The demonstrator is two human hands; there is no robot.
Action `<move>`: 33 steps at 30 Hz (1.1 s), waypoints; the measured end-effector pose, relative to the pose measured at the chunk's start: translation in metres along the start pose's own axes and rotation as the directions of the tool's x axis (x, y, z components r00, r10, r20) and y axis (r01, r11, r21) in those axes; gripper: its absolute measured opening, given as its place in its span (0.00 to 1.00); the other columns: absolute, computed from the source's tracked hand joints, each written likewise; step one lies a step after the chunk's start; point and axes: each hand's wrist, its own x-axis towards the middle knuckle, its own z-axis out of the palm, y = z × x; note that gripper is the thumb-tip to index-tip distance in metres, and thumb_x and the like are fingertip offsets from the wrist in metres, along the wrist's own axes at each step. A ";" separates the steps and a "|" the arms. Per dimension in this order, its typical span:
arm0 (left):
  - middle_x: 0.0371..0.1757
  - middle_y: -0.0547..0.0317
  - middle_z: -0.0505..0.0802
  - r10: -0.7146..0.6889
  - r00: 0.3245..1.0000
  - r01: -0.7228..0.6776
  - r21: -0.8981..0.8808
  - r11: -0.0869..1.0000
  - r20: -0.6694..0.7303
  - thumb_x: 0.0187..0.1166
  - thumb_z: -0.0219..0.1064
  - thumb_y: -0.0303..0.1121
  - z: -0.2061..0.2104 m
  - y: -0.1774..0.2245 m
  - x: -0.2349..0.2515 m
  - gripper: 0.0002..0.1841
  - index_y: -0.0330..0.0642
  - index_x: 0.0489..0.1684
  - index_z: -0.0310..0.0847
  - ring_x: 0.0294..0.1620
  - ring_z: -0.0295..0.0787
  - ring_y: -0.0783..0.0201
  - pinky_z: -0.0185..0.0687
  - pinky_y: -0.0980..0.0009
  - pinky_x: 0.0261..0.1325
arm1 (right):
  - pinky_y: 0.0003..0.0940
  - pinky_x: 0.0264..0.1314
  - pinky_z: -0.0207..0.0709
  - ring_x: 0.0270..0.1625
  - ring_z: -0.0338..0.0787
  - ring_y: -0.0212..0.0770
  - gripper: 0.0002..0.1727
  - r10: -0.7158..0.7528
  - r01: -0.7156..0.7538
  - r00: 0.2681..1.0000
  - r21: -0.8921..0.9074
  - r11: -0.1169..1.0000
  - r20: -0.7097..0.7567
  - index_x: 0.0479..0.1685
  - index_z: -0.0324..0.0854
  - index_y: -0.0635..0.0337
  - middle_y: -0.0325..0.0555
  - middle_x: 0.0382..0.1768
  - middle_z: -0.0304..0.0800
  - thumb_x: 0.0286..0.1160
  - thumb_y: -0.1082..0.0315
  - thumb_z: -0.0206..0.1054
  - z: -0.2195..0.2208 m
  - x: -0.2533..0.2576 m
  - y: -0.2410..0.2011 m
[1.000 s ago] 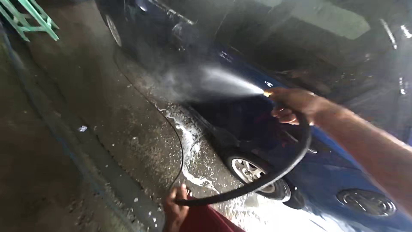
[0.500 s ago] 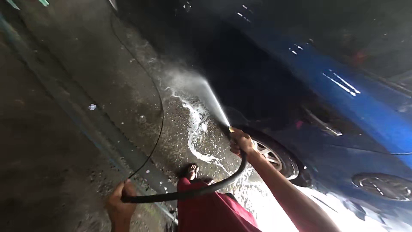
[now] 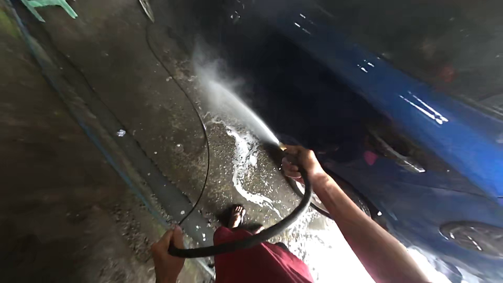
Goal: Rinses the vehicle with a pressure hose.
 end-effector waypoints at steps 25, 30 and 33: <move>0.21 0.46 0.88 0.188 0.898 -0.056 -0.321 0.945 0.397 0.80 0.63 0.29 0.077 0.059 -0.037 0.16 0.26 0.24 0.87 0.24 0.86 0.58 0.83 0.58 0.35 | 0.17 0.05 0.60 0.08 0.62 0.24 0.20 -0.515 0.563 0.826 -0.349 0.749 0.228 0.77 0.67 0.51 0.36 0.20 0.70 0.92 0.70 0.43 0.073 -0.101 -0.148; 0.24 0.41 0.89 0.160 0.882 -0.025 -0.295 0.955 0.443 0.80 0.63 0.27 0.071 0.071 -0.039 0.15 0.23 0.28 0.88 0.27 0.88 0.53 0.84 0.54 0.39 | 0.17 0.06 0.61 0.09 0.63 0.24 0.21 -0.469 0.530 0.848 -0.431 0.730 0.248 0.80 0.65 0.52 0.36 0.20 0.71 0.92 0.71 0.44 0.079 -0.098 -0.146; 0.26 0.42 0.91 0.186 0.857 -0.044 -0.290 0.956 0.481 0.82 0.62 0.35 0.089 0.053 -0.043 0.19 0.27 0.26 0.87 0.30 0.91 0.50 0.86 0.48 0.41 | 0.18 0.06 0.63 0.08 0.64 0.25 0.22 -0.572 0.611 0.784 -0.471 0.637 0.243 0.81 0.64 0.52 0.36 0.21 0.73 0.92 0.71 0.45 0.077 -0.102 -0.155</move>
